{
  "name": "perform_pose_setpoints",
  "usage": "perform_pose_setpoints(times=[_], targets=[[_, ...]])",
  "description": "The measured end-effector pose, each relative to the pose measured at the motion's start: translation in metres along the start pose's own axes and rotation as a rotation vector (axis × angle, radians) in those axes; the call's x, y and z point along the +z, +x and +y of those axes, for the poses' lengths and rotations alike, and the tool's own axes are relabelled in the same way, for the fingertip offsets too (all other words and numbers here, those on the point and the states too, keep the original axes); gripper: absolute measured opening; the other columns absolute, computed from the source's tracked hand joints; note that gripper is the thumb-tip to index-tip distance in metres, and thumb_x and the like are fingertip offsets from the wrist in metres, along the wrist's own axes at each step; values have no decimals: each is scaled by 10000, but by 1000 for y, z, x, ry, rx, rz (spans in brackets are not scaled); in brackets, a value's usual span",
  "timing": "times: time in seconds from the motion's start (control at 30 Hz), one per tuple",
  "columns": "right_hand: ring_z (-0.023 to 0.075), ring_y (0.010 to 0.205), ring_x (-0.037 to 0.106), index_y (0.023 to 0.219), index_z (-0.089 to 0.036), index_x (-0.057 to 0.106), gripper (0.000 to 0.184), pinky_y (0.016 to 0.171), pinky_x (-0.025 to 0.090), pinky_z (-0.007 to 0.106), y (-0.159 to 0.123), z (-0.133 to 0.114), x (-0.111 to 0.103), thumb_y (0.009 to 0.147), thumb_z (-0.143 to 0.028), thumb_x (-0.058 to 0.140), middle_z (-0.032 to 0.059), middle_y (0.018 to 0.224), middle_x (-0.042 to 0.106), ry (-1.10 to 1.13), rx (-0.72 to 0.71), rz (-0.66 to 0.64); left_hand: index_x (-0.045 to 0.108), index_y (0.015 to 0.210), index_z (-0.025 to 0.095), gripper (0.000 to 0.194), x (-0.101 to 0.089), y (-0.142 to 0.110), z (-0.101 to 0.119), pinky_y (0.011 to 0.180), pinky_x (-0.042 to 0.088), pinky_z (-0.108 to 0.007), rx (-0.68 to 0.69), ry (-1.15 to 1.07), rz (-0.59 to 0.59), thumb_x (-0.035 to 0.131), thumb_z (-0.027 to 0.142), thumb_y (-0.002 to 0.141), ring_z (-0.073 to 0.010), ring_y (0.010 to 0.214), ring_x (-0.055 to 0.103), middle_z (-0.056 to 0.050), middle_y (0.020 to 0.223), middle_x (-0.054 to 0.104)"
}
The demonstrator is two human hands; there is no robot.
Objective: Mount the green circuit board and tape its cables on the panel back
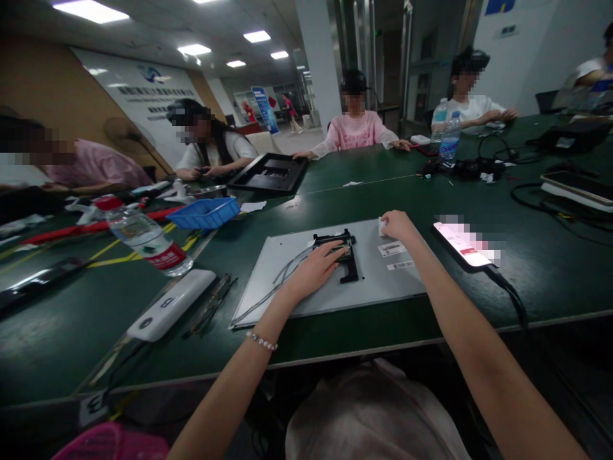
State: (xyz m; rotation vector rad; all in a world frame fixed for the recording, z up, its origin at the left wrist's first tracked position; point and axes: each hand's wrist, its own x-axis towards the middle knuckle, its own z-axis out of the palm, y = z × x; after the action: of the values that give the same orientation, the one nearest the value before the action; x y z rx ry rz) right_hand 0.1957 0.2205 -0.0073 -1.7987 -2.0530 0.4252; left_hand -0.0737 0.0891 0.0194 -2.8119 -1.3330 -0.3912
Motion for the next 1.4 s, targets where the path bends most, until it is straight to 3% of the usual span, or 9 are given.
perform_pose_setpoints(times=[0.2,0.33,0.47,0.57,0.7,0.87,1.03,1.2,1.4], targets=[[210,955,654,1143,-155,694,455,837,484,261,-4,-1,-3,691,-125,648,93,1094,701,37,15,7,468,1357,259,445,2,1,-2,1139,312,-389,-1,1,4,391,161,929,-197,1362,378,-46,1479,399],[258,968,659,1082,-118,711,361,807,499,302,-6,3,-5,777,-301,649,152,1069,701,-26,38,40,466,1360,251,450,3,1,-4,1138,312,-385,10,8,20,396,158,926,-199,1357,383,-53,1477,400],[260,792,696,884,-103,735,392,706,527,327,-11,1,-10,806,-469,620,164,840,725,-25,102,-59,456,1367,254,450,2,0,-5,1131,323,-389,6,10,5,400,168,928,-203,1351,389,-56,1479,399],[210,641,685,828,-104,715,264,629,539,295,-12,-3,-10,799,-358,649,118,703,712,108,118,-141,458,1366,245,447,0,0,-4,1132,322,-381,3,5,2,402,172,928,-203,1354,384,-58,1479,397],[173,642,675,922,-104,683,196,595,547,247,-8,-6,-5,729,-140,687,99,742,716,382,163,-91,440,1376,230,463,0,0,-4,1136,314,-389,-3,-2,11,418,173,917,-207,1356,380,-66,1473,406],[136,701,649,996,-111,673,215,701,556,256,-8,-11,-10,796,-184,654,99,861,708,736,60,-88,378,1415,215,517,-2,-1,-2,1137,309,-383,-11,-9,48,442,180,903,-205,1353,384,-69,1469,414],[128,822,638,1073,-155,681,335,809,529,273,-27,-23,-33,752,-243,719,73,992,693,869,-143,-490,394,1404,188,494,-6,-1,-2,1112,331,-387,-37,16,78,434,191,912,-217,1326,408,-85,1437,450],[138,855,641,1023,-150,704,356,853,508,295,-41,-32,-41,703,-295,760,57,955,695,782,-262,-910,415,1384,192,470,-7,0,-5,1100,338,-407,-84,37,160,426,178,915,-225,1300,433,-88,1408,481],[110,764,623,1030,-169,709,333,775,505,253,-41,-36,-33,717,-283,729,29,883,688,716,-282,-1003,445,1357,173,454,-7,0,-6,1090,350,-400,-77,55,216,411,129,906,-217,1277,450,-94,1383,498]])
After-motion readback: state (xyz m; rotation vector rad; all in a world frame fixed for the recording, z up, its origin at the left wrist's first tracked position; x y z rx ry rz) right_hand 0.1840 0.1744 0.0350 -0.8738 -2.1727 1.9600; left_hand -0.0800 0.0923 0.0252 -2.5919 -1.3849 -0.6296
